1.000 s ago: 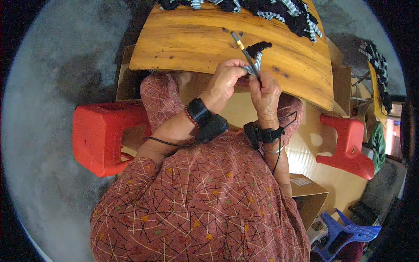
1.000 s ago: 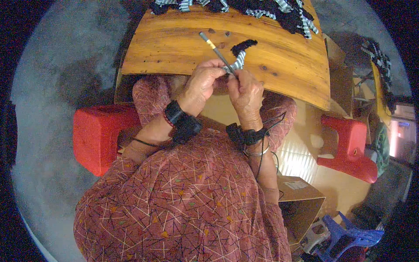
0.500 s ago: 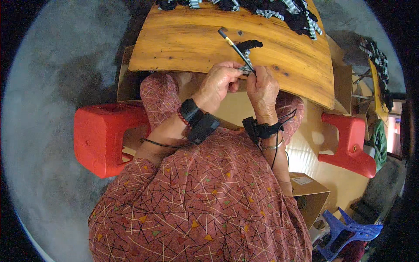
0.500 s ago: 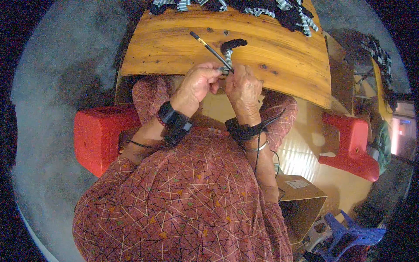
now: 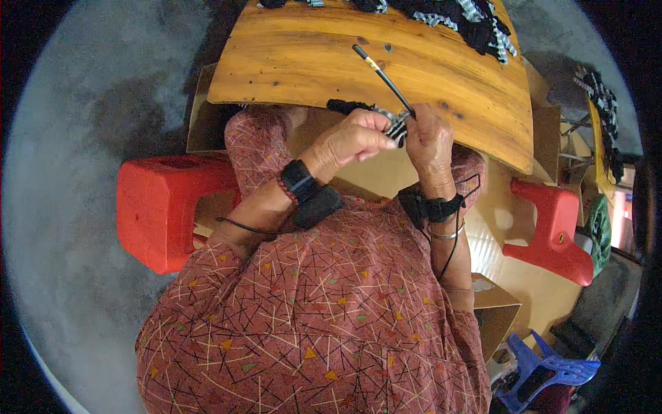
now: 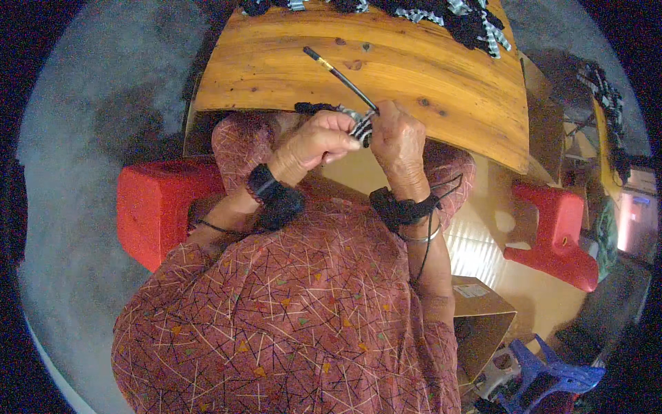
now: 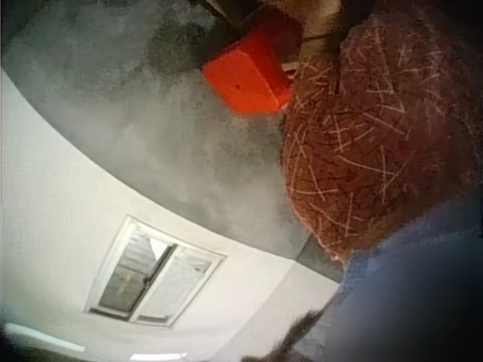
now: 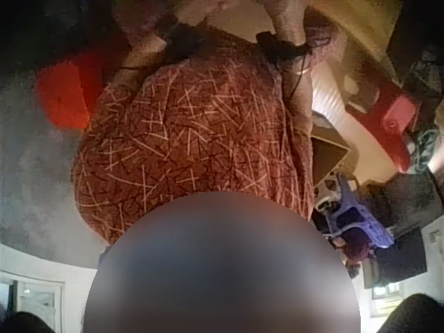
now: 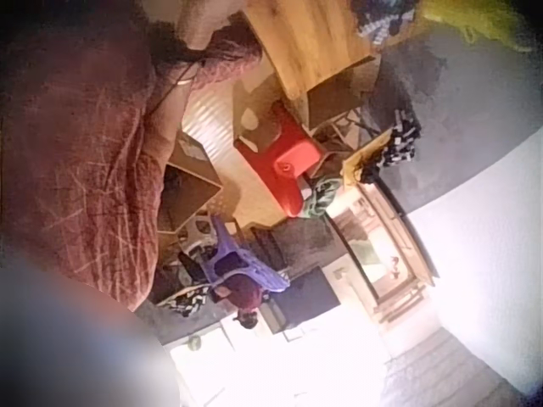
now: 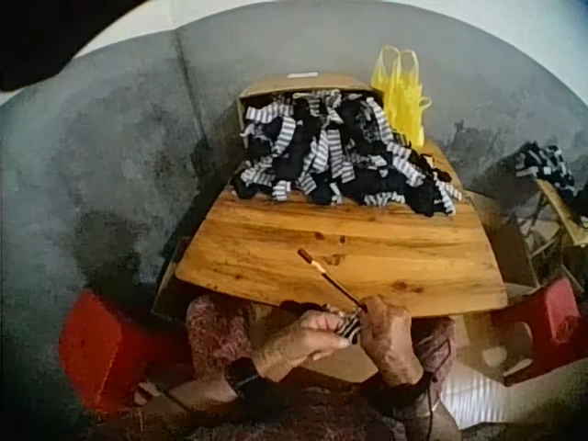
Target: Wrapping a black fabric piece around a striped textile component to assemble a soft good.
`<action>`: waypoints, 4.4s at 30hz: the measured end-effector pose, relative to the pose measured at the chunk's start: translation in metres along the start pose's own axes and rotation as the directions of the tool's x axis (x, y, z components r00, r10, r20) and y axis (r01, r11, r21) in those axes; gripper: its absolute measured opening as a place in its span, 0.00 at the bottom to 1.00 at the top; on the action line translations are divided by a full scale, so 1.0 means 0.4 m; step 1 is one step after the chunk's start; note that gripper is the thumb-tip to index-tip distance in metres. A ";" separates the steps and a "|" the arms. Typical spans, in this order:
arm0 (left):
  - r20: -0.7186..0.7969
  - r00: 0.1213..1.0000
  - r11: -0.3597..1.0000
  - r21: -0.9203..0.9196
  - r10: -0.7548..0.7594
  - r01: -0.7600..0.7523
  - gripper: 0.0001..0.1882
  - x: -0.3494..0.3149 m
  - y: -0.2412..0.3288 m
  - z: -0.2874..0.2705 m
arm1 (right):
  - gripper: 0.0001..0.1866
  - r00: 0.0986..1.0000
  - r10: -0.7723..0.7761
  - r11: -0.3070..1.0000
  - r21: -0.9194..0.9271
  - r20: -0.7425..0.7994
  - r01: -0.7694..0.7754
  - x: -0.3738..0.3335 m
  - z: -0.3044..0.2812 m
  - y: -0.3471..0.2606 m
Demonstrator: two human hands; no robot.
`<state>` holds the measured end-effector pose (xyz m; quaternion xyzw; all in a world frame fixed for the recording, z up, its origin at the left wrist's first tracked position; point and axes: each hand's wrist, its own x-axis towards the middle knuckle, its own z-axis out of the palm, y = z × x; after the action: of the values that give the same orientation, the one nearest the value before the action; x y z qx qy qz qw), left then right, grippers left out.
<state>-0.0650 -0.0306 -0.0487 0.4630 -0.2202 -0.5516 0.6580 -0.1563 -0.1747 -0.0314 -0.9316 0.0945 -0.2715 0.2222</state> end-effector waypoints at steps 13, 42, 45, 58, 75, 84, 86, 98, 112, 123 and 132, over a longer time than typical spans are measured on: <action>-0.227 0.835 0.834 0.384 0.501 -0.397 0.06 -0.056 0.033 -0.002 | 0.06 0.773 0.115 0.309 0.717 0.624 -0.625 0.014 -0.025 -0.044; -0.330 0.921 0.964 -0.093 0.205 -0.248 0.08 -0.027 -0.001 -0.042 | 0.04 0.983 0.179 0.904 0.389 0.031 -0.177 0.002 0.054 -0.064; -0.159 0.976 0.980 -0.107 0.152 -0.170 0.09 -0.031 -0.019 -0.063 | 0.04 0.997 0.076 0.948 0.309 0.010 -0.075 0.005 0.054 -0.048; -0.403 0.832 0.899 -0.051 0.380 -0.436 0.08 -0.039 -0.018 -0.060 | 0.04 0.881 0.261 0.426 0.772 0.395 -0.472 -0.018 0.074 -0.046; -0.464 0.833 0.925 -0.068 0.302 -0.373 0.06 -0.015 -0.023 -0.047 | 0.07 0.934 0.281 0.685 0.635 0.221 -0.357 -0.014 0.102 -0.059; -0.413 0.813 0.911 0.160 0.411 -0.380 0.06 -0.007 -0.025 -0.060 | 0.07 0.930 0.168 0.739 0.583 0.327 -0.338 -0.005 0.075 -0.041; -0.402 0.828 0.912 0.051 0.391 -0.406 0.06 -0.007 -0.024 -0.053 | 0.07 0.888 0.178 0.519 0.726 0.424 -0.450 -0.004 0.056 -0.049; -0.425 0.893 0.789 -0.493 0.148 -0.366 0.05 0.021 -0.066 -0.089 | 0.05 0.991 0.085 0.975 0.199 0.105 -0.104 -0.002 0.086 -0.070; -0.275 0.942 0.829 -0.467 0.195 -0.308 0.07 -0.001 -0.079 -0.070 | 0.05 0.729 0.412 0.023 0.793 0.547 -0.609 -0.012 0.084 -0.063; -0.552 0.776 0.867 -0.176 0.305 -0.466 0.07 0.010 -0.026 -0.037 | 0.04 0.721 0.331 -0.173 0.790 0.609 -0.589 -0.010 0.091 -0.098; -0.665 0.691 0.861 -0.143 0.282 -0.488 0.07 0.010 -0.020 -0.011 | 0.06 0.722 0.407 -0.037 0.800 0.559 -0.598 -0.015 0.096 -0.104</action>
<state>-0.0643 -0.0326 -0.0583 0.4523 0.0058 -0.2416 0.8585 -0.1378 -0.1223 -0.0437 -0.4911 0.2189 -0.0931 0.8380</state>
